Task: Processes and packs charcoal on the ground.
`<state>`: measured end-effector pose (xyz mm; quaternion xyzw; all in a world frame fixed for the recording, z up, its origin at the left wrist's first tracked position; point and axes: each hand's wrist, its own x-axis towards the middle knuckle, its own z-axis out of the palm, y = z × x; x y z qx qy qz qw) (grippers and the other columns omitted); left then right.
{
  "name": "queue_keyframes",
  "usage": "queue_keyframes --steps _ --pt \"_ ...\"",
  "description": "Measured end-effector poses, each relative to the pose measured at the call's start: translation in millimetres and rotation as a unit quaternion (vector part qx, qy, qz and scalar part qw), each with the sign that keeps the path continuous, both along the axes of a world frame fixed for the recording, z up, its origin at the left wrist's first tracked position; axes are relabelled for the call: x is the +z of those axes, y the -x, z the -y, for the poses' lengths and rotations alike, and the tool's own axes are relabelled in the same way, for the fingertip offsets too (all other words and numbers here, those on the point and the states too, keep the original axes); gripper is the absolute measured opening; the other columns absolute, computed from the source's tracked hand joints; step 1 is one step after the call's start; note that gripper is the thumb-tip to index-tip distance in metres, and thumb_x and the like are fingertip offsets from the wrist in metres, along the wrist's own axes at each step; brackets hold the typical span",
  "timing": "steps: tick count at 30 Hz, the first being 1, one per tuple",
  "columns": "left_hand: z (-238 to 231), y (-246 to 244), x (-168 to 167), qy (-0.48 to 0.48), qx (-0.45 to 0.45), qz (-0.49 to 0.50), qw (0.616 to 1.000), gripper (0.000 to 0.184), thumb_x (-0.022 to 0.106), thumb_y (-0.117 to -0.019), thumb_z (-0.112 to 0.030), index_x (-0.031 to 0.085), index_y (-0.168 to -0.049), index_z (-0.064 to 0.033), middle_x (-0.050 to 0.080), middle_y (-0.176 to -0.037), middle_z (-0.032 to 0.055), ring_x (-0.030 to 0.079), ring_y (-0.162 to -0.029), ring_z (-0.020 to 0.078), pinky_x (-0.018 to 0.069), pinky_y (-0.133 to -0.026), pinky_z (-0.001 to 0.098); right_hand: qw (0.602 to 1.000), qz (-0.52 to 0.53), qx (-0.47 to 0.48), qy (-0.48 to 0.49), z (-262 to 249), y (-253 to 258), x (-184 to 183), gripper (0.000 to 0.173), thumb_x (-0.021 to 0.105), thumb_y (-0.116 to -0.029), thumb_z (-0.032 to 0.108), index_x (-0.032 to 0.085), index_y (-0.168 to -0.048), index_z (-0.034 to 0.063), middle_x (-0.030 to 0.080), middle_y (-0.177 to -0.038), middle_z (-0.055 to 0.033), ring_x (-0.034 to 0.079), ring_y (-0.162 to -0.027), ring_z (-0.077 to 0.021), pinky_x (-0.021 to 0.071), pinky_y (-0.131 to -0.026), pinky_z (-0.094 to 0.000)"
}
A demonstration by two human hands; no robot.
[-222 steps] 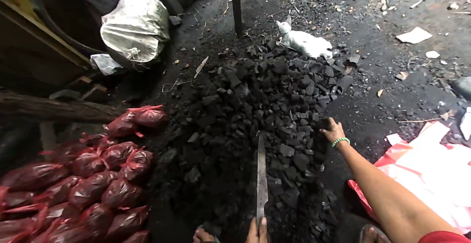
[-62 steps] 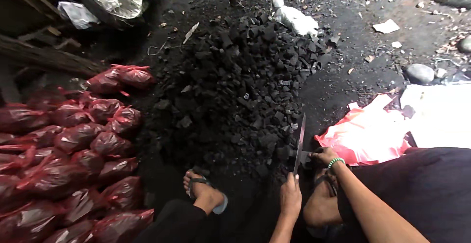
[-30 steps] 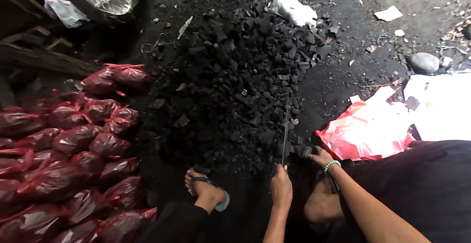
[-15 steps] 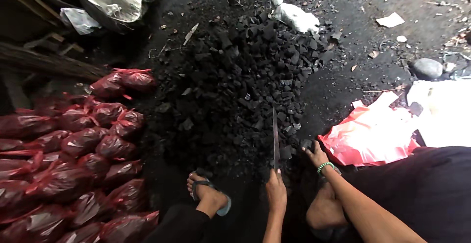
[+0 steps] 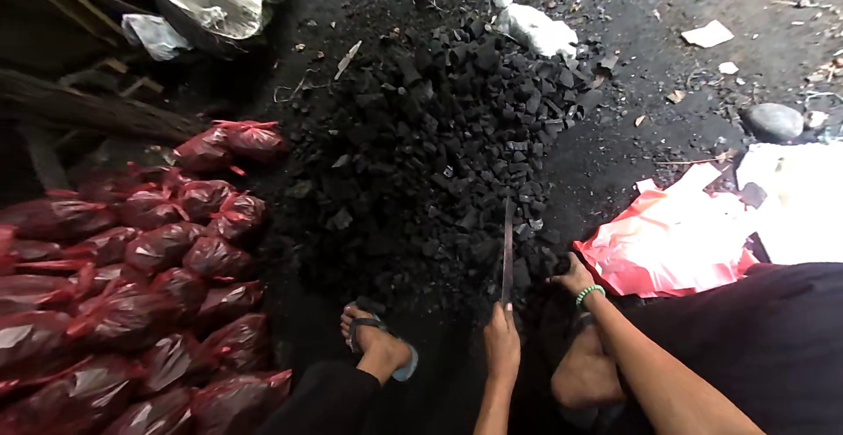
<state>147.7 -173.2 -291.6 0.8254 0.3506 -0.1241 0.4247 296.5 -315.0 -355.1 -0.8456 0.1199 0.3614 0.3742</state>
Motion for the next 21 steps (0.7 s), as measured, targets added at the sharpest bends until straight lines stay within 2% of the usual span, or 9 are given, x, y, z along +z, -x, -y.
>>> queue_keyframes --steps 3,6,8,10,12,14,17,19,21 --pt "3.7 -0.3 -2.3 0.011 -0.023 -0.001 1.0 0.037 0.043 -0.1109 -0.025 0.061 -0.125 0.004 0.067 -0.092 0.021 0.068 -0.084 0.0323 0.054 -0.081 0.0476 0.999 0.045 0.007 0.005 -1.4 -8.1 20.5 0.081 0.087 -0.0821 0.015 0.046 -0.151 0.0061 0.047 -0.144 -0.0369 0.05 -0.131 -0.0525 0.0434 -0.106 -0.0653" --pt "8.0 0.4 -4.9 0.012 -0.048 0.0 0.999 0.037 0.043 -0.1109 -0.026 0.061 -0.124 0.0035 0.067 -0.091 0.0205 0.068 -0.084 0.032 0.054 -0.081 0.0474 0.99 0.049 0.118 0.066 1.5 -11.3 37.5 0.077 0.085 -0.0843 0.021 0.048 -0.152 0.0144 0.034 -0.154 -0.0368 0.048 -0.133 -0.0541 0.0452 -0.104 -0.0666" --pt "11.3 1.1 -5.2 0.008 -0.067 0.001 0.998 0.036 0.043 -0.1108 -0.025 0.061 -0.123 0.0043 0.067 -0.09 0.0209 0.068 -0.083 0.0321 0.0543 -0.08 0.0473 0.976 0.022 0.192 0.099 7.1 -7.3 38.6 0.08 0.085 -0.0842 0.02 0.046 -0.154 0.0155 0.028 -0.158 -0.0361 0.048 -0.134 -0.0531 0.0454 -0.105 -0.0649" --pt "13.9 1.9 -4.5 0.01 -0.086 -0.006 0.996 0.036 0.043 -0.1108 -0.025 0.061 -0.123 0.0041 0.067 -0.09 0.0206 0.068 -0.083 0.0322 0.0543 -0.081 0.0474 0.973 0.009 0.208 0.095 13.7 1.9 33.8 0.088 0.085 -0.082 0.014 0.04 -0.157 0.0106 0.029 -0.159 -0.0337 0.049 -0.135 -0.0506 0.0452 -0.107 -0.0623" --pt "16.6 1.8 -5.0 0.01 -0.099 -0.007 0.995 0.036 0.043 -0.1107 -0.025 0.061 -0.121 0.004 0.067 -0.089 0.0202 0.068 -0.083 0.032 0.0543 -0.08 0.0471 0.98 0.028 0.18 0.08 17.9 7.9 28.2 0.094 0.089 -0.0786 0.014 0.036 -0.156 0.0016 0.037 -0.156 -0.0306 0.049 -0.136 -0.0468 0.0443 -0.11 -0.0595" --pt "19.0 2.5 -4.8 0.015 -0.111 -0.013 0.994 0.036 0.043 -0.1108 -0.026 0.061 -0.122 0.0035 0.068 -0.091 0.0206 0.069 -0.085 0.0327 0.0544 -0.082 0.048 0.983 0.041 0.164 0.078 20.3 12.4 25.9 0.089 0.089 -0.0786 0.016 0.041 -0.151 -0.0041 0.042 -0.153 -0.0293 0.049 -0.137 -0.0434 0.043 -0.112 -0.0563" --pt "22.4 0.5 -3.3 0.013 -0.137 -0.023 0.99 0.037 0.041 -0.1112 -0.027 0.061 -0.122 0.002 0.068 -0.093 0.0202 0.069 -0.089 0.0327 0.0543 -0.083 0.0482 0.982 0.029 0.163 0.095 21.4 15.2 25.9 0.083 0.087 -0.081 0.02 0.045 -0.15 0.0005 0.04 -0.154 -0.0307 0.05 -0.136 -0.0448 0.0436 -0.111 -0.0562" --pt "24.5 0.7 -3.2 0.007 -0.153 -0.017 0.988 0.037 0.041 -0.1112 -0.027 0.061 -0.123 0.0016 0.069 -0.094 0.0203 0.07 -0.09 0.0331 0.0546 -0.084 0.0486 0.982 0.038 0.16 0.091 22.1 18.9 27.2 0.082 0.087 -0.0809 0.018 0.046 -0.15 0.0021 0.048 -0.149 -0.0295 0.052 -0.134 -0.0442 0.0438 -0.111 -0.0573" --pt "26.5 0.3 -0.6 -0.001 -0.164 -0.004 0.986 0.037 0.042 -0.1109 -0.027 0.062 -0.123 0.0022 0.069 -0.094 0.0211 0.07 -0.09 0.0349 0.0552 -0.084 0.05 0.984 0.072 0.142 0.082 20.7 22.6 33.2 0.083 0.087 -0.0806 0.013 0.044 -0.15 -0.0022 0.052 -0.144 -0.0293 0.054 -0.132 -0.0442 0.0439 -0.11 -0.0583"
